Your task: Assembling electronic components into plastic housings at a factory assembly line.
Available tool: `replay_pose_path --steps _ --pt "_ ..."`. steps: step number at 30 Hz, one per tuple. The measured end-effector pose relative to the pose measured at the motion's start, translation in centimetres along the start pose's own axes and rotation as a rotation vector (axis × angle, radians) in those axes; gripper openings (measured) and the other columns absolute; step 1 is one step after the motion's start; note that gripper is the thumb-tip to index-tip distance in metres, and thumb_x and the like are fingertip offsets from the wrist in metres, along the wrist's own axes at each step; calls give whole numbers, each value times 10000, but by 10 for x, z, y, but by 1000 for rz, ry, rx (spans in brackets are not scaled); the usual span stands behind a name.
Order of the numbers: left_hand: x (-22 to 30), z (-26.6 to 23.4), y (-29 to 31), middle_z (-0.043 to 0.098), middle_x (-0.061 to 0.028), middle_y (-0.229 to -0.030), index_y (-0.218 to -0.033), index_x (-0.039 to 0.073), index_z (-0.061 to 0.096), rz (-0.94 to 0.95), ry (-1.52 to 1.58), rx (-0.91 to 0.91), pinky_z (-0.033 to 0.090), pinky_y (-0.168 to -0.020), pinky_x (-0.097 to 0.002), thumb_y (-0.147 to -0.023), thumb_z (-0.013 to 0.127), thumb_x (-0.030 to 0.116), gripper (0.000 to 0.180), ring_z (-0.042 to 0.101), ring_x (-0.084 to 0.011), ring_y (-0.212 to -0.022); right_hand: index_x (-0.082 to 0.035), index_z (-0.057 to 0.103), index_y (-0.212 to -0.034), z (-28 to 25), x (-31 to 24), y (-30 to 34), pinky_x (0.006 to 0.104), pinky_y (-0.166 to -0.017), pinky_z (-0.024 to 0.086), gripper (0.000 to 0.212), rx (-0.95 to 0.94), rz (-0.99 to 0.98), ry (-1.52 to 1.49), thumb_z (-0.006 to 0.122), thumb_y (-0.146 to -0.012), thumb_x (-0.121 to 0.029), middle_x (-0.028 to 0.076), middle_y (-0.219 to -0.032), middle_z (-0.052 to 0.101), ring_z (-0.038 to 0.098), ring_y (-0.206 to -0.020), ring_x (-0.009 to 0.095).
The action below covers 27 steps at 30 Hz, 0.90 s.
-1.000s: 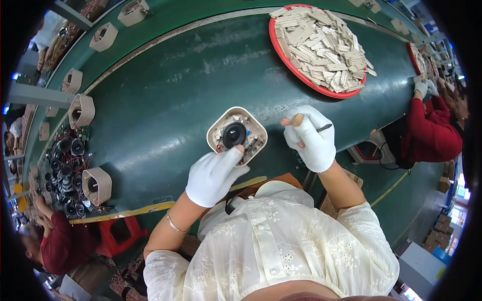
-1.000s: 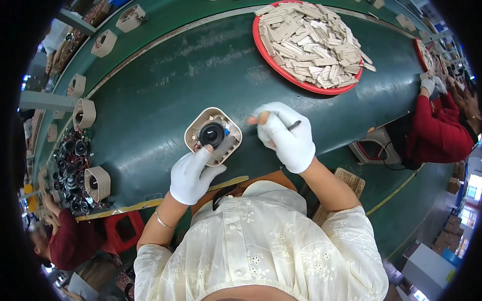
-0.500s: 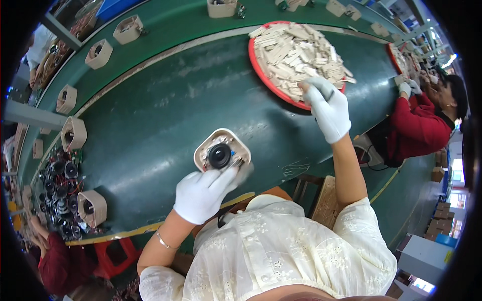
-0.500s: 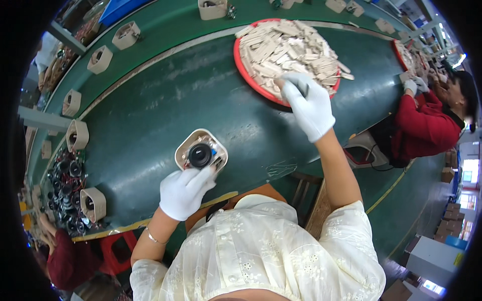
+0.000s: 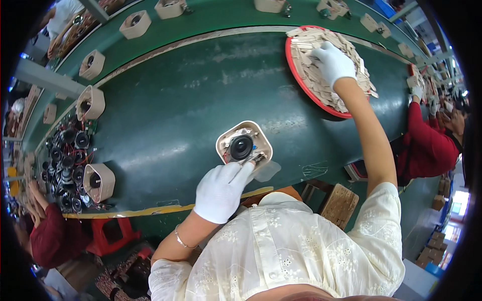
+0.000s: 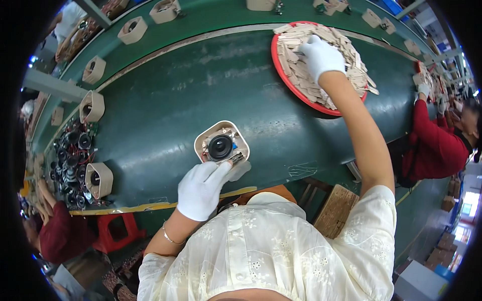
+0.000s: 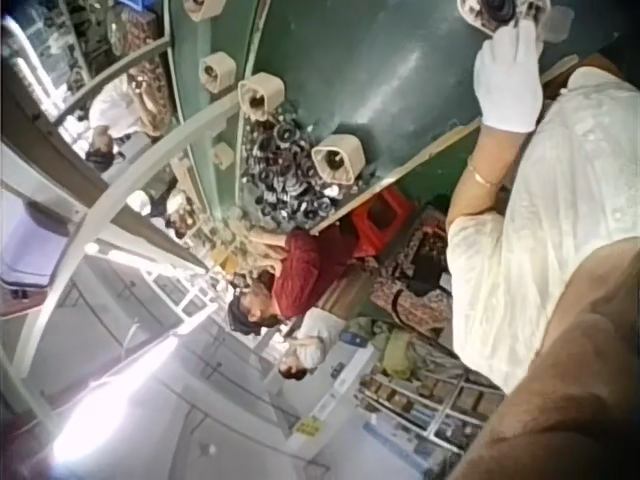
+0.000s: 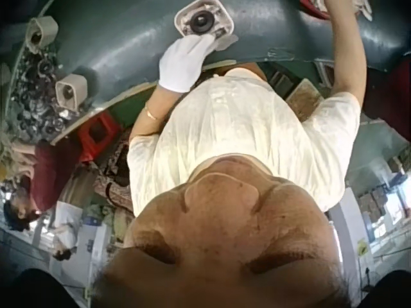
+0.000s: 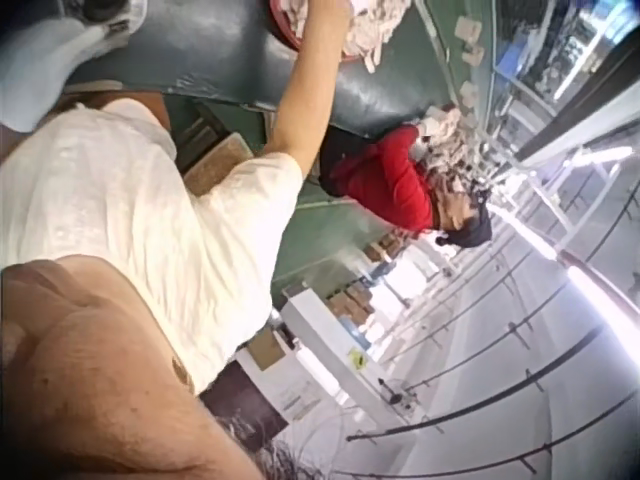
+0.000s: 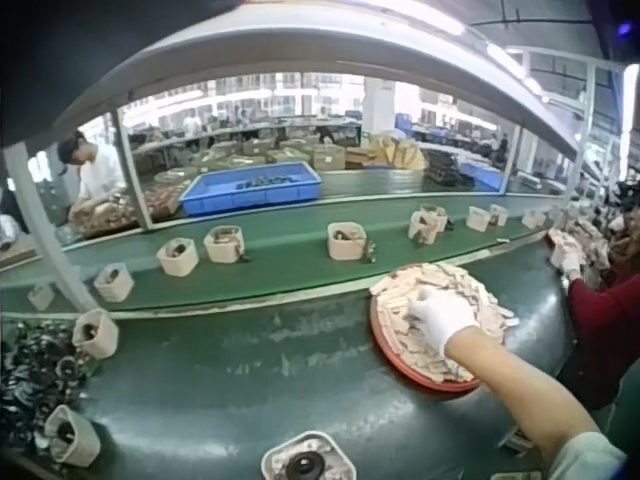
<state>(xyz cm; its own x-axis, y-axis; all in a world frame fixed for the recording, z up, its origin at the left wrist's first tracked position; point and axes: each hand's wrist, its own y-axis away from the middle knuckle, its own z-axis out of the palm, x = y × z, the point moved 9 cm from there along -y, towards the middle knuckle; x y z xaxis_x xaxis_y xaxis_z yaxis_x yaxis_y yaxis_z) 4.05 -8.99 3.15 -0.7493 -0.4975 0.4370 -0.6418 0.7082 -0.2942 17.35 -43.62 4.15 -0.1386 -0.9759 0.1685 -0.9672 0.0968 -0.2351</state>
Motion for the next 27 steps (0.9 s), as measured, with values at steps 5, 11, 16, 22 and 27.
replay_pose_path --steps 5,11,16,22,27 --pt "-8 3 1 589 -59 -912 -1242 115 631 -10 78 33 495 -660 -387 -815 631 84 428 586 -272 -746 -181 731 -994 -23 2 9 421 -787 535 121 90 -29 8 690 -884 -209 81 -1025 640 664 -932 319" --pt "-13 -4 -5 592 -52 -892 -1202 121 659 132 185 -5 501 -664 -386 -810 644 78 394 593 -274 -747 -54 680 -1084 -51 -22 58 288 -673 530 157 36 184 -779 659 -939 -110 38 -939 669 677 -790 136" --pt "-17 -11 -3 602 -32 -863 -1096 146 723 200 229 -34 494 -653 -372 -778 690 90 325 590 -257 -743 6 640 -1161 -7 -99 135 263 -673 534 218 -352 341 -1483 636 -953 -59 48 -871 658 647 -755 106" --pt "-21 -10 0 622 -89 -859 -1256 94 645 171 272 4 498 -637 -390 -692 795 60 585 606 -307 -711 -122 712 -950 -38 -105 152 363 -669 539 164 -202 -131 -375 765 -795 -138 53 -885 692 675 -762 288" --pt "-32 -9 5 625 -114 -793 -1386 45 531 112 289 103 481 -593 -395 -708 842 166 757 582 -313 -647 -94 716 -867 -65 -121 117 350 -675 526 132 -293 -122 -674 761 -743 -89 77 -857 664 667 -780 267"
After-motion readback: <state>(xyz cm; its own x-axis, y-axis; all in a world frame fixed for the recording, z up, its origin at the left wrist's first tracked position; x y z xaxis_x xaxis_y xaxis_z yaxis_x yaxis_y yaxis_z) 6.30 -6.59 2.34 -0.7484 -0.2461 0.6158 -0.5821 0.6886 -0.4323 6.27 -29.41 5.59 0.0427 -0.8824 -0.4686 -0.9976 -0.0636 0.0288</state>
